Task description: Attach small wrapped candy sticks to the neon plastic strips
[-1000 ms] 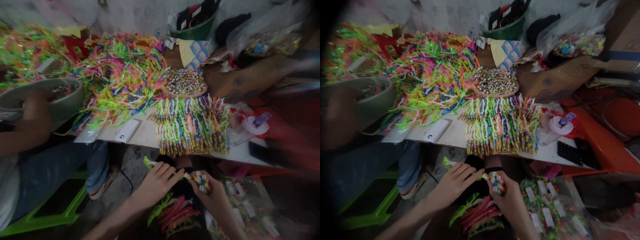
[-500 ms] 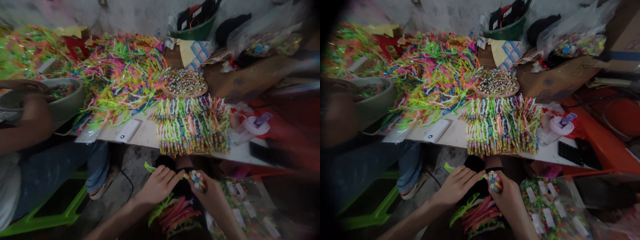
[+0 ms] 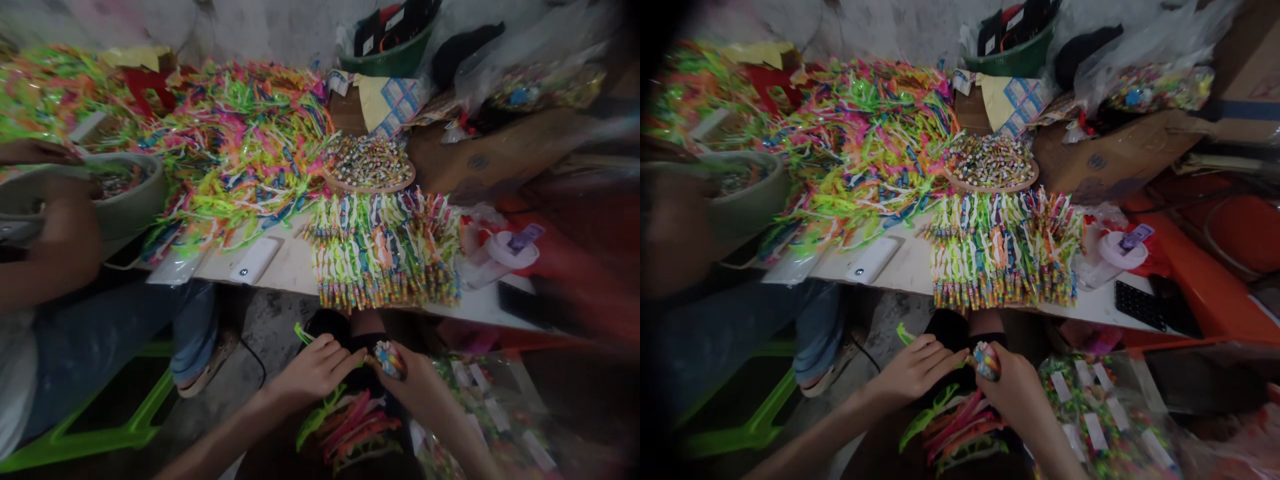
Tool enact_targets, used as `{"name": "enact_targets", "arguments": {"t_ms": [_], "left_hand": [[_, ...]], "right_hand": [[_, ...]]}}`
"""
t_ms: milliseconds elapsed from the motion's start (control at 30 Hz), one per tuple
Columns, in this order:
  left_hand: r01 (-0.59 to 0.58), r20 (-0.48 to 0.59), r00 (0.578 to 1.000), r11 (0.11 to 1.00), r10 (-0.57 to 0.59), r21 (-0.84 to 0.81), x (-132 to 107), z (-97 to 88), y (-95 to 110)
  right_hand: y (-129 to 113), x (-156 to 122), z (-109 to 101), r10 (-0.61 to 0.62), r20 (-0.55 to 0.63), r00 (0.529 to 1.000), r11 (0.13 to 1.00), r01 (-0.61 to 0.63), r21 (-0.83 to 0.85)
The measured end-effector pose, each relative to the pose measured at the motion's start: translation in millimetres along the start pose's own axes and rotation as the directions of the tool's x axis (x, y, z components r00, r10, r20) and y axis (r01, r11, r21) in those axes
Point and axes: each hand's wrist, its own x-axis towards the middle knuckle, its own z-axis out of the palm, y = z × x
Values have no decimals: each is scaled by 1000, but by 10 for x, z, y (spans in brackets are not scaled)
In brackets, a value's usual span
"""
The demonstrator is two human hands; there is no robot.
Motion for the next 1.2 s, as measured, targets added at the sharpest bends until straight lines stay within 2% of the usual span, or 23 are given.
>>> {"name": "enact_targets", "arguments": {"t_ms": [167,300,400,667,800,1100,1200], "left_hand": [[21,40,999,998,-18,-66,23,-10,-28],[47,40,998,997,-45,-57,35,18,-25],[58,66,996,997,-55,-44,35,52,-23],[160,191,974,967,-122,-197,47,141,-58],[218,225,960,948,-166,-232,79,117,-44],[170,207,971,959,-123,-228,126,83,-65],[116,181,980,974,-81,-195,95,110,-70]], "right_hand": [[23,103,-39,-41,72,997,994,33,107],[57,155,-8,-19,102,995,961,-10,275],[70,157,24,-11,100,995,940,-24,341],[78,123,86,-42,6,999,986,41,159],[82,112,91,-74,-4,997,985,74,155],[17,12,66,-126,-15,992,991,126,34],[58,28,91,-104,25,994,989,101,106]]}}
